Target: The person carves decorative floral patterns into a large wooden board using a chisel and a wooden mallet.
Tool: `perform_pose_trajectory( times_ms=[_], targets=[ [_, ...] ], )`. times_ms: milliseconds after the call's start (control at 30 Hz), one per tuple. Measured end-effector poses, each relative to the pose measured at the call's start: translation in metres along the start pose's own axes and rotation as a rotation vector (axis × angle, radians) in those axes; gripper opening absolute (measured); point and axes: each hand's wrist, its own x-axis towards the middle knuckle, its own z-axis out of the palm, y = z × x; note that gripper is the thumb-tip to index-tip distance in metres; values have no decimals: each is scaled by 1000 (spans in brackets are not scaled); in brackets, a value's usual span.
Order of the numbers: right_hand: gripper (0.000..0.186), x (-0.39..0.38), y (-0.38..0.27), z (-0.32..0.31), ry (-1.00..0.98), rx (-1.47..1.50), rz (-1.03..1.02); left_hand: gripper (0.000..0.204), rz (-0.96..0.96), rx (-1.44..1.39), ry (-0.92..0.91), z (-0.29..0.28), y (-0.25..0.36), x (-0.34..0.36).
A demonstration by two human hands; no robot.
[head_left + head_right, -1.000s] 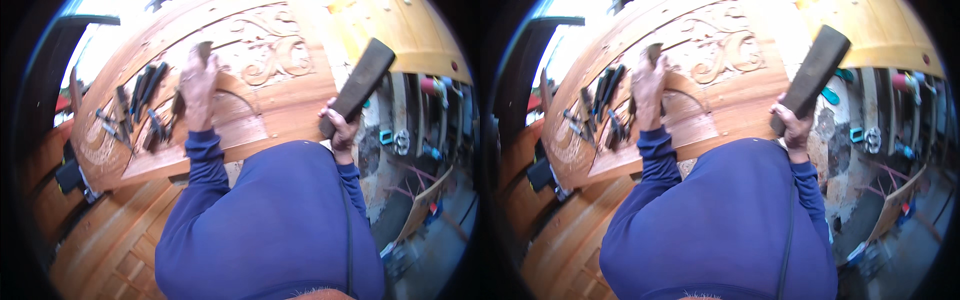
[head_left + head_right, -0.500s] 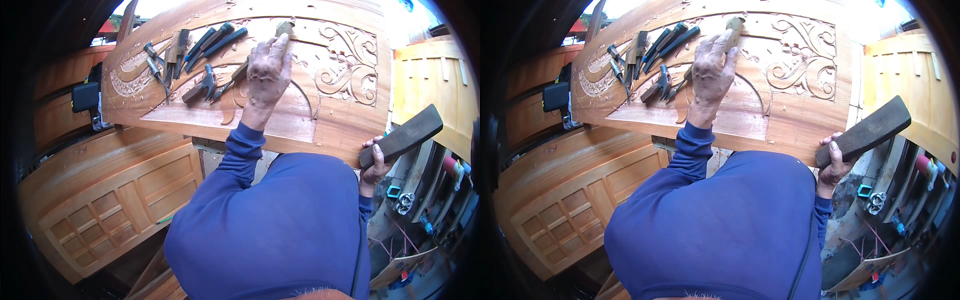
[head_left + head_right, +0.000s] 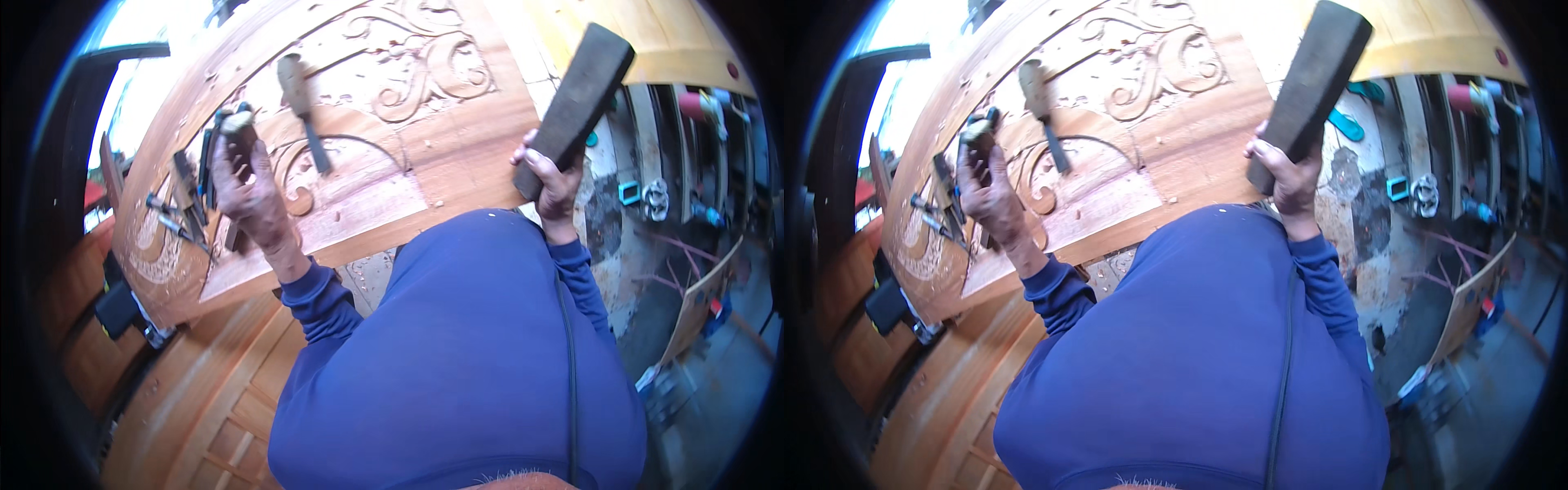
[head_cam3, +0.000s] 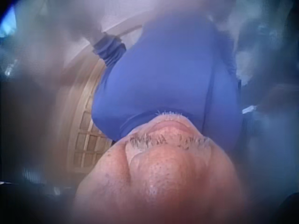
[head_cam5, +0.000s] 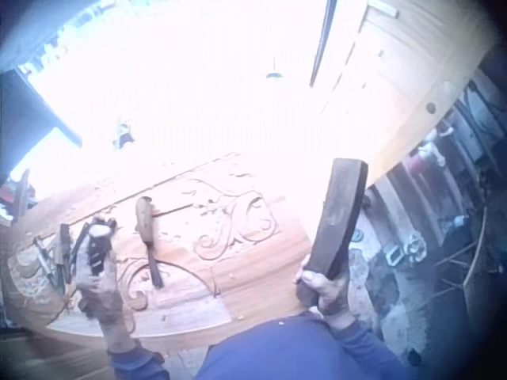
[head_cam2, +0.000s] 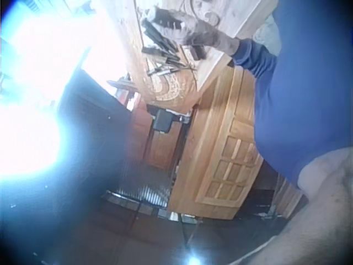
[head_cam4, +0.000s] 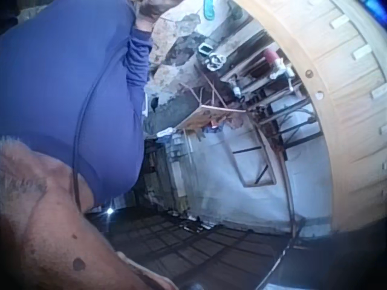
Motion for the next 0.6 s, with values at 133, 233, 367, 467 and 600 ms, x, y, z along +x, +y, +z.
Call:
perform_pose_trajectory(
  times_ms=[133,233,367,467,600],
  targets=[
    [42,-1,-1,-10,-28,-54,-22,49,-93,-868,-112,40,63,9],
    [41,-2,-1,-8,-27,-52,-21,46,-137,-1170,-334,82,86,16],
    [41,-3,-2,-6,-17,-48,-24,31,-244,-1582,-405,147,136,15],
    [42,-4,-1,-9,7,-61,-6,33,-219,-1437,-547,172,152,14],
    [45,-2,2,-12,-14,-59,16,20,-10,-1409,-719,201,150,28]
  ],
)
